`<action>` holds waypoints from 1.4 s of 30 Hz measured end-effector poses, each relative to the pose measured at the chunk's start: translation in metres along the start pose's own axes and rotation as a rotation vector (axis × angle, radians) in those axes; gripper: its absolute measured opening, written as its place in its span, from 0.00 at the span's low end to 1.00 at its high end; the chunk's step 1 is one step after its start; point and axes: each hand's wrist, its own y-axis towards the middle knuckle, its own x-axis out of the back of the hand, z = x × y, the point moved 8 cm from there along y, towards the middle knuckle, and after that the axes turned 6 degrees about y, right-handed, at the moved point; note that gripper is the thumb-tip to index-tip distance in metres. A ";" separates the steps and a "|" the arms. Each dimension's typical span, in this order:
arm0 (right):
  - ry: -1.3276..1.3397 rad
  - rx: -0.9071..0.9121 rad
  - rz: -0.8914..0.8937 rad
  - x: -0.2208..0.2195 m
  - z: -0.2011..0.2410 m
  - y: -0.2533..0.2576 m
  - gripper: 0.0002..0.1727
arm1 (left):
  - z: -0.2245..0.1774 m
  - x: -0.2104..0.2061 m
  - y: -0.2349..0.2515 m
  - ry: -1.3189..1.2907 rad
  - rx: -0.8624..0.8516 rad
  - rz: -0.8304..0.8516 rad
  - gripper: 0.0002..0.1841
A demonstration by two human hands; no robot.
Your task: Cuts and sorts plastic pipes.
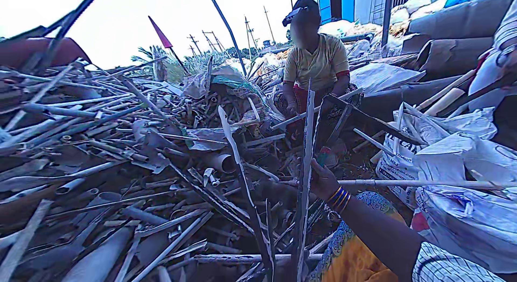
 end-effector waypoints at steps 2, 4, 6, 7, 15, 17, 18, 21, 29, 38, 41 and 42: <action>0.017 -0.023 -0.014 0.010 -0.013 0.005 0.16 | -0.003 0.002 -0.006 -0.033 0.029 -0.003 0.36; 0.086 -0.067 -0.003 0.018 -0.025 0.007 0.20 | -0.010 -0.013 -0.005 -0.128 0.075 0.012 0.34; 0.086 -0.107 -0.013 0.026 -0.035 0.007 0.23 | -0.014 -0.017 -0.004 -0.126 0.086 0.021 0.29; 0.041 -0.108 -0.054 0.034 -0.038 0.007 0.22 | -0.014 -0.011 -0.008 -0.115 0.089 0.006 0.27; -1.267 -0.202 -0.229 0.103 -0.042 -0.023 0.29 | -0.023 0.075 -0.061 0.554 0.435 -0.747 0.22; -1.575 -0.352 -0.054 0.107 -0.050 -0.032 0.32 | -0.016 0.088 -0.066 0.714 0.610 -0.796 0.21; -1.698 -0.450 0.047 0.107 -0.057 -0.037 0.34 | -0.013 0.094 -0.067 0.762 0.692 -0.789 0.22; -1.981 -0.707 0.376 0.107 -0.087 -0.063 0.37 | -0.002 0.111 -0.073 0.769 0.837 -0.794 0.25; -2.111 -0.883 0.541 0.108 -0.120 -0.067 0.35 | -0.012 0.116 -0.082 0.318 0.514 -0.920 0.06; -1.365 -1.071 0.067 0.124 -0.144 -0.078 0.22 | -0.023 0.121 -0.085 0.317 0.431 -0.967 0.03; -1.352 -1.104 0.076 0.120 -0.144 -0.091 0.21 | -0.022 0.120 -0.086 0.310 0.443 -0.950 0.02; -1.323 -1.116 0.059 0.121 -0.142 -0.089 0.21 | -0.022 0.120 -0.085 0.317 0.448 -0.944 0.02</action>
